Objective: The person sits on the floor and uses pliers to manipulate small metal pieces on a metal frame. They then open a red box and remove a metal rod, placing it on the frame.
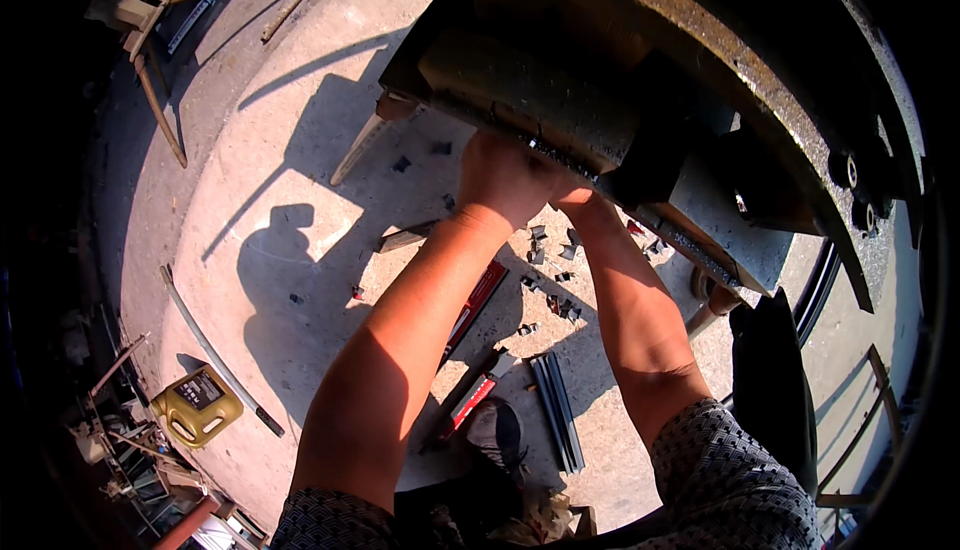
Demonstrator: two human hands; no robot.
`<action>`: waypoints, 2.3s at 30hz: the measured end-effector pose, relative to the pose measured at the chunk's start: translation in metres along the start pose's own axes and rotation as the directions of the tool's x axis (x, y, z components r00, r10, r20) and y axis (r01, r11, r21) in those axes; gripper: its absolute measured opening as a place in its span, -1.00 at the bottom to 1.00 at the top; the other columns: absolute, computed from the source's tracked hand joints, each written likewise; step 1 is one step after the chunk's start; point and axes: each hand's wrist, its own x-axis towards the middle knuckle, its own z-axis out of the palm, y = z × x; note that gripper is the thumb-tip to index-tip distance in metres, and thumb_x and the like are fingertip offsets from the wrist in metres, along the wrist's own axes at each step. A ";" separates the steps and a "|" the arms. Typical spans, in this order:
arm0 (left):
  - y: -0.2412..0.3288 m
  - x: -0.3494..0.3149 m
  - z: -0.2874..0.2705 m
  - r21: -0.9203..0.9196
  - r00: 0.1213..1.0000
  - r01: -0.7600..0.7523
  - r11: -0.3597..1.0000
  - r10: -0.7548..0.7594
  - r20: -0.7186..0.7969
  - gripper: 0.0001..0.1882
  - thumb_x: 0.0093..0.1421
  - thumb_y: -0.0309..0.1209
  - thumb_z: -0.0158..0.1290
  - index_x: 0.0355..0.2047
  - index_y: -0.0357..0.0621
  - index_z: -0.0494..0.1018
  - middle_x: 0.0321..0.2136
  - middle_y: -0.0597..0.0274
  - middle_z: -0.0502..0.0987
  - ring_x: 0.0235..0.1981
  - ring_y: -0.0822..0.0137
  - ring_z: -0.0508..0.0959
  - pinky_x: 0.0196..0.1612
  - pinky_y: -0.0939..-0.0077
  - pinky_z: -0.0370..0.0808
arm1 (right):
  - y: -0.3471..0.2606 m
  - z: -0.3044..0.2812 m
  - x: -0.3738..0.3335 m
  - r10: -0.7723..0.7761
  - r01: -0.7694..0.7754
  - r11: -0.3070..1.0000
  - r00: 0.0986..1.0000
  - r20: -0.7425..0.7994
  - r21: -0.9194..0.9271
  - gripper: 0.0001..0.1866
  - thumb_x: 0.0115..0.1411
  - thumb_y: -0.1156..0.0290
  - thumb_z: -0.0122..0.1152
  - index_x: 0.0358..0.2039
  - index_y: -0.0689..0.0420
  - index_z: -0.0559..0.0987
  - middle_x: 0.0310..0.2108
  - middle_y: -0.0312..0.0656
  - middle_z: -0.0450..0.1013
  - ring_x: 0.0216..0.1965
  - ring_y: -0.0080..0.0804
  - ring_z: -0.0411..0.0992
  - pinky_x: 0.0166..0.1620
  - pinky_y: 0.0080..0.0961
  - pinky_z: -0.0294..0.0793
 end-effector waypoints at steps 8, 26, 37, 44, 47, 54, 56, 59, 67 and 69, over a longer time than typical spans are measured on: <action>-0.027 0.005 0.025 -0.005 0.997 -0.070 0.998 0.069 -0.035 -0.52 0.19 -0.15 0.23 0.09 -0.01 0.63 0.07 0.10 0.67 0.17 -0.01 0.58 0.30 -0.10 0.39 | 0.003 0.002 0.001 0.006 -0.006 1.000 1.000 -0.004 0.014 -0.53 0.31 0.39 0.35 0.21 0.22 0.57 0.21 -0.10 0.52 0.23 -0.31 0.46 0.28 -0.29 0.44; -0.002 -0.044 0.040 -0.569 0.967 0.244 0.786 -0.154 0.203 -0.64 0.23 -0.20 0.35 -0.16 -0.24 0.57 -0.32 0.00 0.63 -0.30 -0.02 0.65 -0.13 0.17 0.59 | -0.005 0.007 -0.102 0.115 -0.078 0.795 0.993 -0.024 0.602 -0.66 0.28 0.51 0.32 0.07 0.23 0.63 -0.01 -0.13 0.60 0.03 -0.37 0.54 0.16 -0.35 0.52; 0.001 -0.012 -0.026 -0.458 0.994 -0.002 0.889 0.053 0.098 -0.59 0.20 -0.20 0.41 -0.09 -0.23 0.62 -0.26 0.00 0.70 -0.26 0.13 0.71 -0.22 0.22 0.63 | 0.047 0.032 -0.093 -0.566 0.103 0.223 0.823 -0.043 -0.969 -0.62 0.50 0.36 0.17 0.27 0.10 0.56 0.22 -0.20 0.55 0.14 -0.33 0.56 0.19 -0.38 0.56; -0.003 -0.013 -0.040 -0.373 0.997 -0.068 0.925 0.081 0.019 -0.64 0.26 -0.30 0.33 -0.01 -0.21 0.61 -0.05 -0.08 0.66 -0.03 -0.06 0.65 0.00 0.16 0.58 | -0.010 -0.038 -0.062 -0.243 0.173 0.934 0.949 -0.201 -0.313 -0.45 0.51 -0.01 0.08 0.34 0.05 0.48 0.23 -0.13 0.52 0.22 -0.23 0.51 0.24 -0.32 0.55; -0.002 -0.011 -0.041 -0.310 0.989 -0.147 0.939 0.145 -0.030 -0.65 0.26 -0.34 0.33 0.02 -0.20 0.62 -0.03 -0.09 0.65 0.00 -0.10 0.64 0.06 0.15 0.56 | -0.020 -0.058 -0.055 -0.150 0.123 0.965 0.984 -0.100 -0.233 -0.48 0.45 -0.02 0.24 0.28 -0.02 0.57 0.19 -0.18 0.57 0.24 -0.25 0.51 0.22 -0.35 0.55; 0.001 -0.008 -0.042 -0.394 0.997 -0.077 0.916 0.067 -0.038 -0.61 0.23 -0.33 0.36 0.01 -0.26 0.61 -0.06 -0.12 0.67 0.00 -0.13 0.64 0.09 0.13 0.56 | 0.012 -0.052 -0.048 -0.124 0.108 0.971 0.990 -0.062 -0.212 -0.45 0.41 -0.03 0.28 0.27 -0.01 0.57 0.18 -0.16 0.57 0.24 -0.23 0.51 0.22 -0.31 0.56; -0.001 -0.007 -0.039 -0.332 0.995 -0.090 0.939 0.075 -0.058 -0.57 0.21 -0.29 0.39 0.00 -0.25 0.61 -0.07 -0.12 0.66 -0.01 -0.15 0.63 0.10 0.12 0.56 | 0.016 -0.053 -0.046 -0.106 0.094 0.981 0.992 -0.063 -0.169 -0.46 0.41 -0.03 0.28 0.27 0.00 0.57 0.18 -0.16 0.57 0.24 -0.23 0.51 0.22 -0.31 0.56; -0.006 -0.007 -0.034 -0.223 0.992 -0.106 0.969 0.089 -0.086 -0.53 0.16 -0.23 0.42 -0.01 -0.23 0.61 -0.08 -0.13 0.66 -0.01 -0.18 0.63 0.10 0.10 0.56 | 0.018 -0.052 -0.044 -0.091 0.082 0.988 0.994 -0.065 -0.128 -0.46 0.41 -0.03 0.28 0.26 0.00 0.57 0.17 -0.15 0.57 0.23 -0.23 0.51 0.22 -0.31 0.56; 0.006 -0.006 -0.030 -0.108 0.980 -0.191 0.976 0.183 -0.072 -0.50 0.09 -0.21 0.43 -0.01 -0.17 0.61 -0.08 -0.13 0.65 -0.02 -0.27 0.60 0.12 -0.02 0.54 | 0.020 -0.051 -0.046 -0.061 0.056 0.996 0.996 -0.071 -0.071 -0.46 0.40 -0.02 0.29 0.25 0.01 0.57 0.16 -0.14 0.57 0.22 -0.23 0.51 0.21 -0.31 0.56; 0.001 -0.008 -0.022 -0.060 0.990 -0.132 0.989 0.129 -0.052 -0.48 0.07 -0.21 0.43 0.00 -0.19 0.60 -0.06 -0.16 0.62 0.00 -0.30 0.57 0.13 -0.05 0.53 | 0.019 -0.050 -0.044 -0.053 0.049 0.997 0.996 -0.072 -0.061 -0.47 0.40 -0.01 0.29 0.25 0.01 0.57 0.16 -0.14 0.58 0.22 -0.23 0.52 0.20 -0.31 0.56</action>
